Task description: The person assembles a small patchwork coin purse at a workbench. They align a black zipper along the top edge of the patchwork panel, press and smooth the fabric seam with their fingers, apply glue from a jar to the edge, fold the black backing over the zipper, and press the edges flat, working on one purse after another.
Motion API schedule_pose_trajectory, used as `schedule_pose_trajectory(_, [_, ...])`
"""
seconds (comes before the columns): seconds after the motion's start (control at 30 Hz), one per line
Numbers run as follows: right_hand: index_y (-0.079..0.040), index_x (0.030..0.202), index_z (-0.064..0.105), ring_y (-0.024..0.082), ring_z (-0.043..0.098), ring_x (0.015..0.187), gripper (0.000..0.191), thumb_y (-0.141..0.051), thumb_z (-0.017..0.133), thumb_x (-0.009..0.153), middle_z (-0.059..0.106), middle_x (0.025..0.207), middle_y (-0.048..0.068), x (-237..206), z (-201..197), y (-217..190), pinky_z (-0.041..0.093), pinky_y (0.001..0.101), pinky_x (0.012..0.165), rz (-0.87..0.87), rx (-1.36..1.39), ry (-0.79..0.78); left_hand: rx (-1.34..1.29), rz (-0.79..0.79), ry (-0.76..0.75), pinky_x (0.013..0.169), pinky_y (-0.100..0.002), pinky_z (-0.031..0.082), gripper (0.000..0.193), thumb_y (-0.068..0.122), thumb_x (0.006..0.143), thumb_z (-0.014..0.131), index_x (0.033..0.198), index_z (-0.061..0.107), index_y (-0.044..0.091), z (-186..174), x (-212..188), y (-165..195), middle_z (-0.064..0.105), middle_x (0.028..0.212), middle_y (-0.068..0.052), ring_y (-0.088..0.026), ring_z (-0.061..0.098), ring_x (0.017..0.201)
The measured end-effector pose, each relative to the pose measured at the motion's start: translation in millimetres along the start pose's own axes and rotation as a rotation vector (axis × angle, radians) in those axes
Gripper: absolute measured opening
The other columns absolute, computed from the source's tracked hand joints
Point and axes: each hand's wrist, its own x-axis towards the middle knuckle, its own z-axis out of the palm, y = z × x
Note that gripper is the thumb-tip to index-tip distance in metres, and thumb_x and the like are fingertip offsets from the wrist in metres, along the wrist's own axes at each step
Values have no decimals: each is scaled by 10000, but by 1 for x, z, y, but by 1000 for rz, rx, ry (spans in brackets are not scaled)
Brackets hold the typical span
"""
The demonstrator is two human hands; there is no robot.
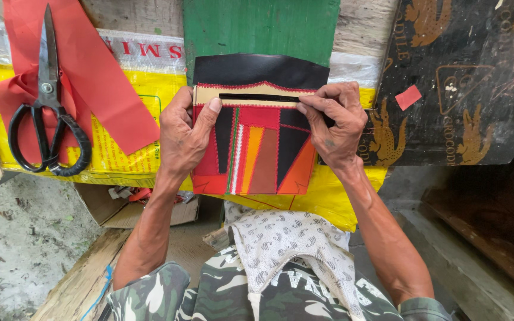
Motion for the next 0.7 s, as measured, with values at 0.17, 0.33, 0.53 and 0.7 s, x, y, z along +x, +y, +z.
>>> schedule_pose_trajectory(0.17, [-74,1038,790,187,558,886,248,62,882,851,609,944,41,-1,2,4,475,318,718,-9,-4,6,20,1,-1,571,-188,352,128,153,1074,659,1043,626,33,0,0,0,550,805,85,17,435,686])
schedule_pose_trajectory(0.33, [-87,1051,795,194,551,879,257,46,890,853,611,948,48,-1,2,6,473,330,730,-47,-31,11,-25,12,-11,610,-190,376,123,143,1075,656,1049,620,28,1,2,-2,568,847,82,13,448,726])
schedule_pose_trajectory(0.53, [-92,1055,797,199,549,875,259,35,894,851,620,949,49,-1,1,4,476,334,741,-66,-62,4,-24,0,-10,617,-191,379,126,142,1072,656,1036,616,28,2,3,-2,560,845,83,11,449,733])
schedule_pose_trajectory(0.7, [-88,1060,792,209,560,889,251,31,887,860,626,949,52,2,-1,3,494,332,742,-81,-68,-10,-22,2,-17,617,-193,376,124,144,1075,656,1035,615,34,3,3,-2,549,842,87,12,441,734])
